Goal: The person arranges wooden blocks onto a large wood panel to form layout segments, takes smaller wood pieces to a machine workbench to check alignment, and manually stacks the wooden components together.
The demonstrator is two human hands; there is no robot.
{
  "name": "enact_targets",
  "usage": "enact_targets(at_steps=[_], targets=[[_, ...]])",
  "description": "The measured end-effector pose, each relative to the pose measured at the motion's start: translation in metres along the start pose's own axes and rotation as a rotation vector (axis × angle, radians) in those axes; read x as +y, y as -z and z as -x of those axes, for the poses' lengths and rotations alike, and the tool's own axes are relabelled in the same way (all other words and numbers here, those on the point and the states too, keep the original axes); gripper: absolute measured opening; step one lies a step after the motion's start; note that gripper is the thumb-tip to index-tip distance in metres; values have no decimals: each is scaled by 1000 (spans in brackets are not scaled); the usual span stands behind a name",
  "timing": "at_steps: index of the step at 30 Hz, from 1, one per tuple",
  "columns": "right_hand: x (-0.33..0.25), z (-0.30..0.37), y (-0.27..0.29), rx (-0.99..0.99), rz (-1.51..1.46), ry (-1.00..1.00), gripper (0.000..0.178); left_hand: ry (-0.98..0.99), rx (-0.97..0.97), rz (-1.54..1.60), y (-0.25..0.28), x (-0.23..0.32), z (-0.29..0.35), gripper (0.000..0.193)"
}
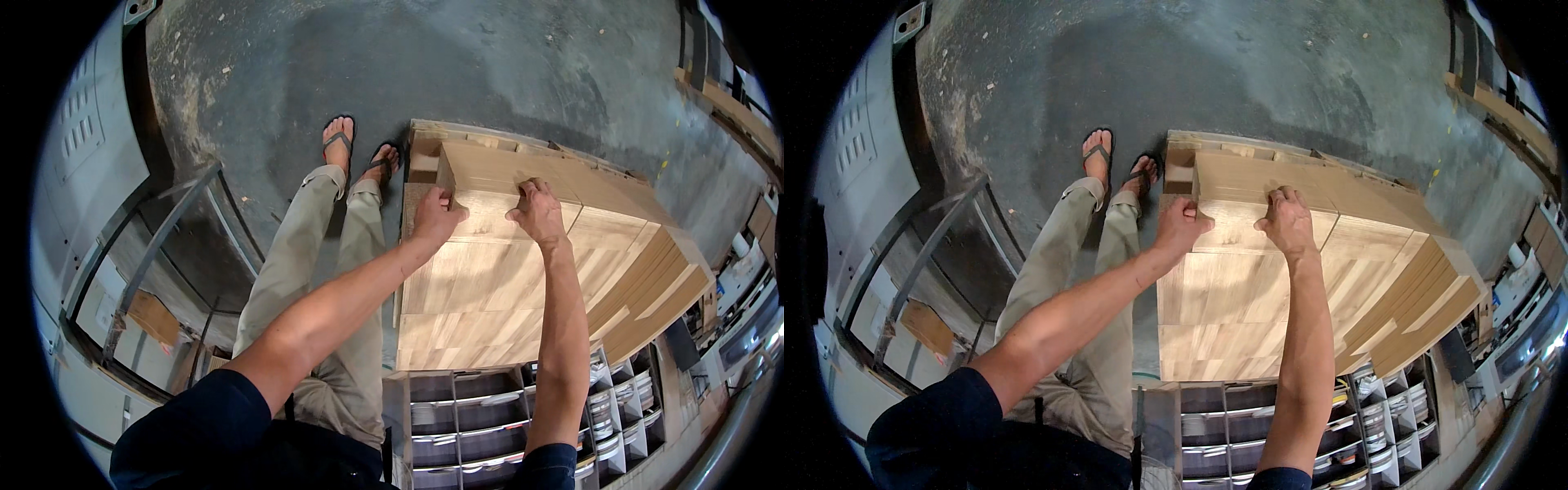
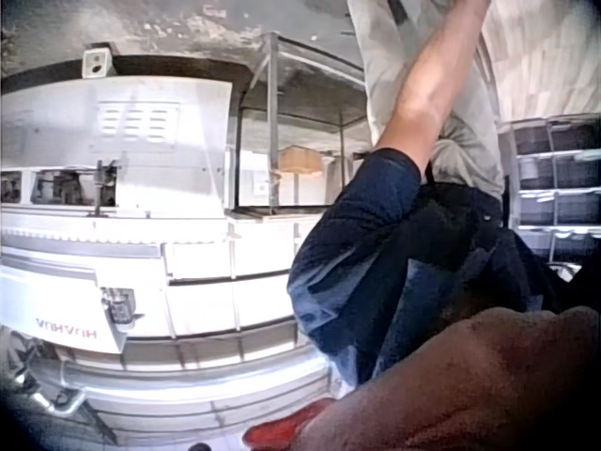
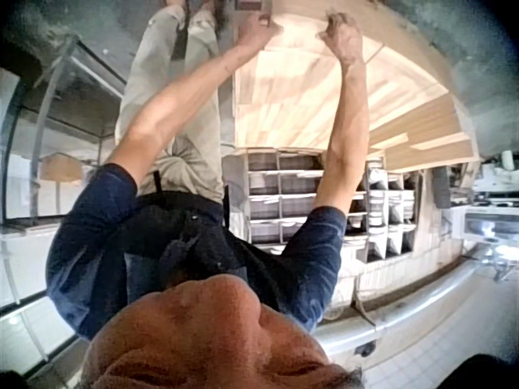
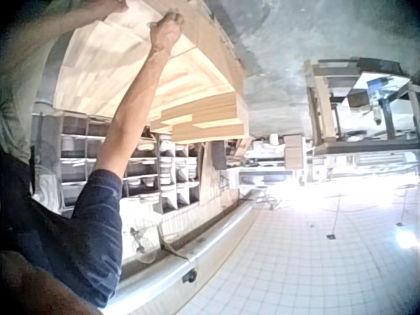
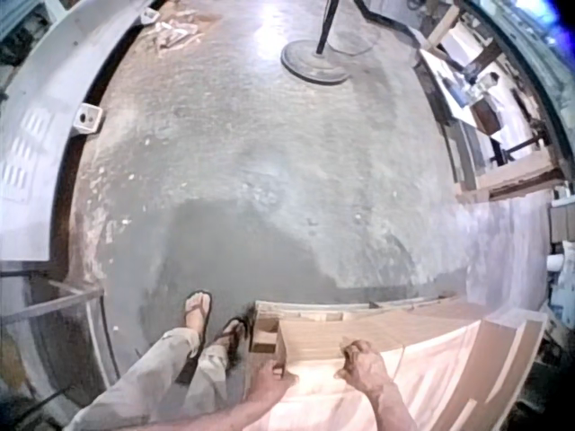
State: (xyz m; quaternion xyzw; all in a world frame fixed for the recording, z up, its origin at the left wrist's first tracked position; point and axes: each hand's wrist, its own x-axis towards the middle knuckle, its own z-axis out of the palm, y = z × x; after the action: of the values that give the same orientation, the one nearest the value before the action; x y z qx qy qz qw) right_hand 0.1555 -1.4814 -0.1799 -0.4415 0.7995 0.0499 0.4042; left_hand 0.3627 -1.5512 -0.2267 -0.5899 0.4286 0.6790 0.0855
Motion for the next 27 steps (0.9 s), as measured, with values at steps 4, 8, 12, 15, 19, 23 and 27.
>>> enact_targets(at_steps=[4, 8, 12, 15, 19, 23, 27], targets=[[-2, -3, 1, 9, -20, 26, 53, -30, 5, 69, -1, -16, -9, 48], [4, 0, 0, -2, -73, 10, 53, 7, -65, -5, 3, -12, -11, 49], [1, -3, 1, -27, -82, -22, 54, 28, -111, 49, 6, -15, -16, 50], [1, -4, 2, -32, -81, -41, 55, 8, -109, 56, 6, -17, -18, 53], [1, -5, 4, -48, -83, -37, 56, 29, -160, 213, 7, -21, -21, 55], [-4, -7, 1, -28, -38, -1, 58, 81, -191, 310, 12, -19, -22, 56], [0, -4, 0, 10, -22, 27, 59, 114, -214, 345, 10, -14, -21, 56]])
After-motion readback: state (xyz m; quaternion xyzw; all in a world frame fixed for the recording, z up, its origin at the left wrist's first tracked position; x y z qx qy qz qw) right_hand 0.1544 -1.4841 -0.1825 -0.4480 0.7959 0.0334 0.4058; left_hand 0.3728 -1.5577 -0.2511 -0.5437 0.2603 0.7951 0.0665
